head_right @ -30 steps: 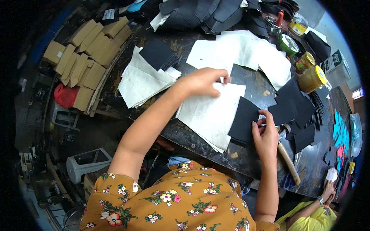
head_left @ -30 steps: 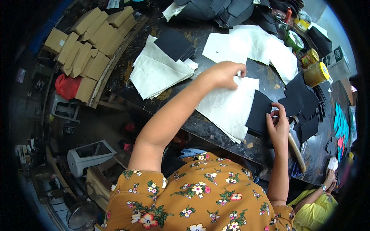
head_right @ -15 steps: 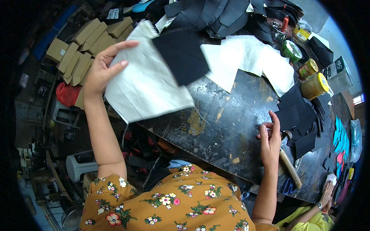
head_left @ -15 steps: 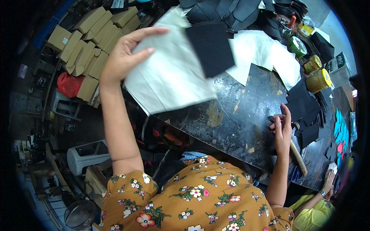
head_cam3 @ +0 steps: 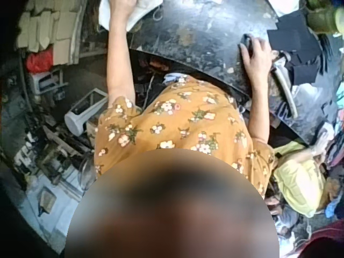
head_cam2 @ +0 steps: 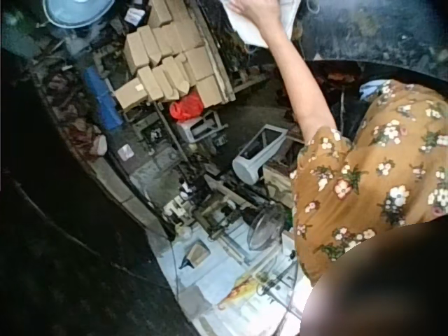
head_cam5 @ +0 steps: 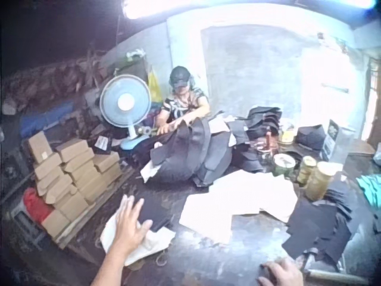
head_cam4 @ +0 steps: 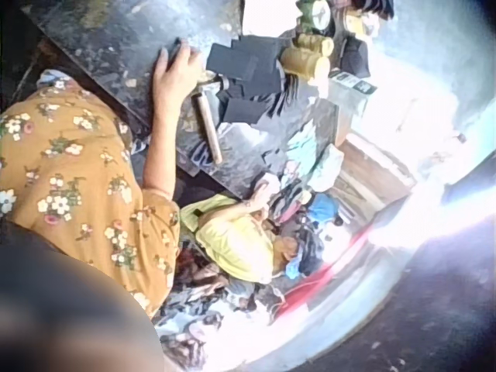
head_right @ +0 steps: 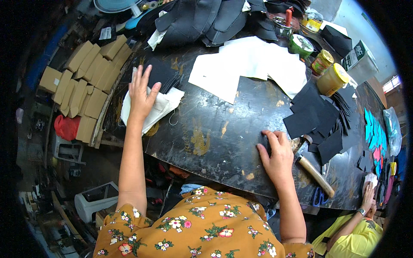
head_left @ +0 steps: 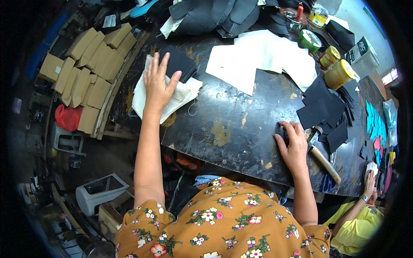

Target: The person repeatedly places small black fabric pieces onto white fabric squares, folds them, and stacks the assembled units. The person also uses scissors to trim edges and a hammer-like tool to press the layers. The finished stacks are gathered and aligned at the end.

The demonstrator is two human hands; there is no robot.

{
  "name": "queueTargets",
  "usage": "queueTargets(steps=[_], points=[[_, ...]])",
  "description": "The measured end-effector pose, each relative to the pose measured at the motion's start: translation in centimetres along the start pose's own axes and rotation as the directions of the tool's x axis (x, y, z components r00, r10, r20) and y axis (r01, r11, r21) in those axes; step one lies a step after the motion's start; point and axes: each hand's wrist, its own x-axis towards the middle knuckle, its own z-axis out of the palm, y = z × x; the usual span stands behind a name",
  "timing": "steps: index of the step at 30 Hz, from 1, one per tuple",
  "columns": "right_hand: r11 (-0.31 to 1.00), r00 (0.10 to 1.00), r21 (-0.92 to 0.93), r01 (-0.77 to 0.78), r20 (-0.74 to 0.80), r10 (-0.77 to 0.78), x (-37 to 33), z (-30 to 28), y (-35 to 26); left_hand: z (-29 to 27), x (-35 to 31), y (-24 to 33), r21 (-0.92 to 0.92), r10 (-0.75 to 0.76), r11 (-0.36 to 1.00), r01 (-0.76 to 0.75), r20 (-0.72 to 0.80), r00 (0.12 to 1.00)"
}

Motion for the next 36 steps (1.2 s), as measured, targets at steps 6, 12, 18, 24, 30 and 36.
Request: queueTargets(steps=[6, 12, 18, 24, 30, 36], points=[[0.995, 0.991, 0.045, 0.084, 0.103, -0.088, -2.9, -0.5, -1.8, 0.9, 2.3, 7.8, -0.228, 0.179, 0.953, -0.202, -0.116, 0.977], [0.984, 0.985, 0.122, 0.130, 0.094, -0.142, -5.0, -0.1, -2.0, 8.0, 5.1, 11.6, -0.096, 0.060, 0.995, -0.037, 0.254, 0.965], [0.969, 0.976, 0.175, 0.175, 0.101, -0.194, -4.8, -0.3, -1.6, 10.2, 6.1, 10.8, 0.054, 0.115, 0.989, -0.135, 0.271, 0.956], [0.960, 0.960, 0.151, 0.237, 0.113, -0.255, -4.9, 0.0, -1.7, 10.5, 5.7, 11.9, 0.194, 0.149, 0.961, -0.196, 0.234, 0.961], [0.962, 0.965, 0.158, 0.225, 0.104, -0.242, -4.9, 0.0, -2.0, 2.4, 1.3, 17.2, -0.283, 0.179, 0.955, -0.092, 0.298, 0.938], [0.906, 0.983, 0.386, 0.171, -0.013, -0.180, -4.8, 0.0, -0.8, -10.2, -5.4, 18.8, -0.523, 0.474, 0.842, 0.131, 0.834, 0.284]])
